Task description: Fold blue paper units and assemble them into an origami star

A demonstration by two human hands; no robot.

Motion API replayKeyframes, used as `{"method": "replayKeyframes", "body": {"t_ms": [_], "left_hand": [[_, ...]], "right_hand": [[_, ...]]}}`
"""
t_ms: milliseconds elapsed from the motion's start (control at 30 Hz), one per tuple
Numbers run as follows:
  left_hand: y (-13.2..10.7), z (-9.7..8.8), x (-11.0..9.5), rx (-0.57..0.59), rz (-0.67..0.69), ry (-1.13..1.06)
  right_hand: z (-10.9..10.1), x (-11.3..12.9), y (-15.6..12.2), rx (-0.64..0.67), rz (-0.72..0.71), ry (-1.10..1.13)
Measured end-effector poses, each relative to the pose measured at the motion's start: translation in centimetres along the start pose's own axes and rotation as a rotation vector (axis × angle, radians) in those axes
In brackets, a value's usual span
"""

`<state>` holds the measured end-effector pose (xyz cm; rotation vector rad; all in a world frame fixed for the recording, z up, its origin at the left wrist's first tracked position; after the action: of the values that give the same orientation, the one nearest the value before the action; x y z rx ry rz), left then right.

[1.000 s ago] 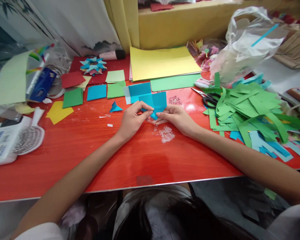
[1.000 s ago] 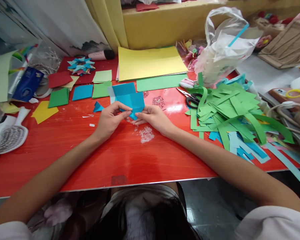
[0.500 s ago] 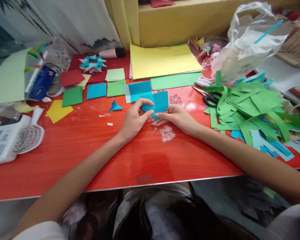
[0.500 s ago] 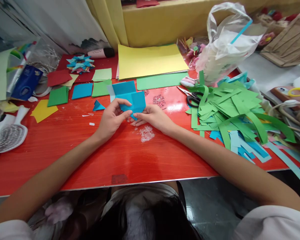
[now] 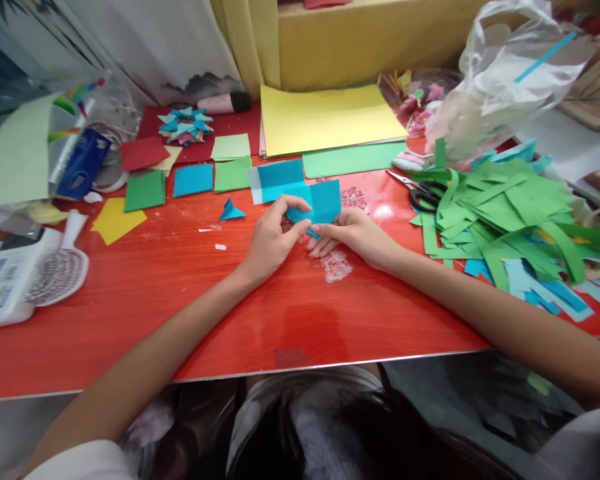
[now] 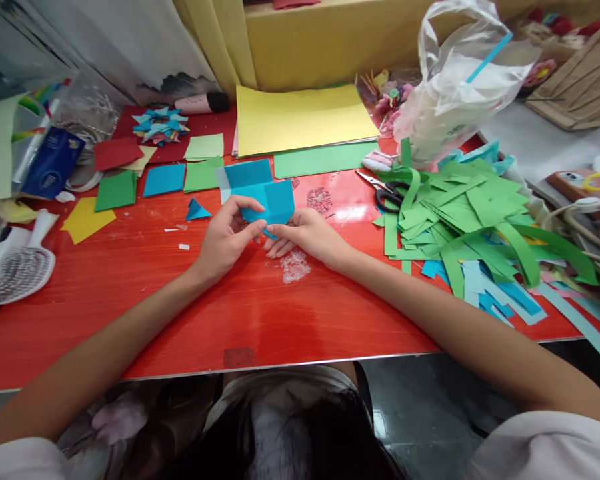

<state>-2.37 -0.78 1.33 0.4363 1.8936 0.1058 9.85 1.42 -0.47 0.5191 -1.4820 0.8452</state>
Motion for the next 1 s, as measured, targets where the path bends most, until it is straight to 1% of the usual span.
{"method": "replayKeyframes", "body": {"t_ms": [367,500,667,800,1000], "left_hand": [[-0.02,0.11,0.19,0.023,0.005,0.001],[0.04,0.15,0.15,0.034,-0.022,-0.030],[0.15,0.28,0.29,0.071,-0.074,-0.102],[0.14,0.19,0.18,0.062,-0.044,-0.076],[0.04,0.11,0.25,0.049,-0.041,-0.034]], "right_hand": [[0.05,0.17,-0.01,0.032,-0.002,0.058],[-0.01,0.14,0.05,0.049,0.006,0.071],[-0.32,-0.02,0.23,0.061,-0.037,0.069],[-0.35,-0.06,0.18,0.052,-0.025,0.057],[-0.21,0.30,-0.04,0.062,0.008,0.024]]}}
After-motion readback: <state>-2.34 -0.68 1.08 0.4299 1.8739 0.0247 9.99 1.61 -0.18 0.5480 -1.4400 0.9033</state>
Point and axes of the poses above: each hand's wrist, its own y-axis towards the middle knuckle, its own z-axis out of the palm, x = y × z, the point moved 6 cm from there along y, towards the middle knuckle, and after that the axes turned 10 degrees about x, right-handed, at the moved point
